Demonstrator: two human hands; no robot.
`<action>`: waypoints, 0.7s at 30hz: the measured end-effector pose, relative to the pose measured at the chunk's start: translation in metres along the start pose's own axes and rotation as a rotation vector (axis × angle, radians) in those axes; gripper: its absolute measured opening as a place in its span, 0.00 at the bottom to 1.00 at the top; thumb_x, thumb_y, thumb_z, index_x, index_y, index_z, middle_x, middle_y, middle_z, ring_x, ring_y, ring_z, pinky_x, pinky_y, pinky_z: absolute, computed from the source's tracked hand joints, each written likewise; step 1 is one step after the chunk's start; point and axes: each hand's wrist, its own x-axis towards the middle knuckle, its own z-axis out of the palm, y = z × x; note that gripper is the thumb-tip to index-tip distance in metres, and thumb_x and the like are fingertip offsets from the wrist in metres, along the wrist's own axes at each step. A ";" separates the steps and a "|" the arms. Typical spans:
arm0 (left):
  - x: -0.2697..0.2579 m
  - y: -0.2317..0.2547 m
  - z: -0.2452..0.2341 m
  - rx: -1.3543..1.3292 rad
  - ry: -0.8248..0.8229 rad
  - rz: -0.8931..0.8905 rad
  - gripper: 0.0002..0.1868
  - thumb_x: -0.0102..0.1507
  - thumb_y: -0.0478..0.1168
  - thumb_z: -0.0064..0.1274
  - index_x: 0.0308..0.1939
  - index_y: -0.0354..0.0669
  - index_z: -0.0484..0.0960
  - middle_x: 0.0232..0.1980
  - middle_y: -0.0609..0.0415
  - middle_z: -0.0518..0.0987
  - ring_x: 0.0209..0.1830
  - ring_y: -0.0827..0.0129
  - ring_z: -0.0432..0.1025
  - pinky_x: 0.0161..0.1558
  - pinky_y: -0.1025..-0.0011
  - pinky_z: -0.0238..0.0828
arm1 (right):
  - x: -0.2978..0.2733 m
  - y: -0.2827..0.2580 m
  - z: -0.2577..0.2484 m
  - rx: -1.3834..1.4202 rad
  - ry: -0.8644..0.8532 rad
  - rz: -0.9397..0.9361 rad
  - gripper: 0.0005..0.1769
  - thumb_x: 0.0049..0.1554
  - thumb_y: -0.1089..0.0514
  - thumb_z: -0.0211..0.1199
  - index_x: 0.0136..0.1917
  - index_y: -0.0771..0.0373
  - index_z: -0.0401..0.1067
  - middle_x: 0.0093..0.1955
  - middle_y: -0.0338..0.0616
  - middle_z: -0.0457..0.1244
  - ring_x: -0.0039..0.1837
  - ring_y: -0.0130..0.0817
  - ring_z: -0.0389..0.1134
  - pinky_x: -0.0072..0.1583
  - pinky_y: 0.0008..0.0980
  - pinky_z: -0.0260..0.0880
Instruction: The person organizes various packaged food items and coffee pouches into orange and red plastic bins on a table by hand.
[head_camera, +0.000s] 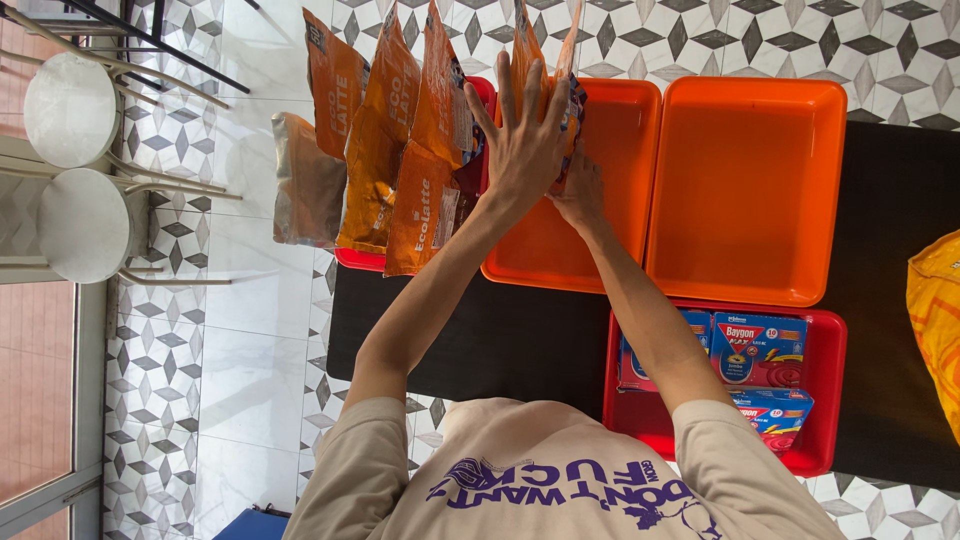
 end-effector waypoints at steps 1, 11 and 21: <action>0.000 0.001 -0.002 -0.018 -0.005 -0.002 0.33 0.63 0.44 0.61 0.72 0.50 0.71 0.79 0.41 0.58 0.82 0.36 0.31 0.69 0.13 0.15 | 0.000 0.002 0.001 0.009 0.003 -0.005 0.69 0.47 0.40 0.80 0.81 0.71 0.38 0.72 0.64 0.54 0.69 0.58 0.58 0.67 0.55 0.63; 0.001 -0.004 0.006 0.062 0.013 -0.028 0.39 0.59 0.35 0.56 0.76 0.52 0.66 0.77 0.39 0.57 0.82 0.35 0.32 0.68 0.12 0.16 | -0.004 0.000 0.002 0.061 0.051 -0.180 0.66 0.52 0.37 0.77 0.82 0.65 0.36 0.75 0.64 0.50 0.74 0.60 0.54 0.71 0.60 0.56; 0.003 -0.020 -0.020 -0.036 -0.129 -0.018 0.15 0.53 0.42 0.69 0.42 0.44 0.84 0.82 0.44 0.46 0.82 0.38 0.28 0.71 0.14 0.15 | -0.015 -0.024 -0.018 0.144 0.055 -0.096 0.46 0.59 0.71 0.56 0.84 0.66 0.37 0.71 0.67 0.55 0.68 0.61 0.62 0.66 0.51 0.68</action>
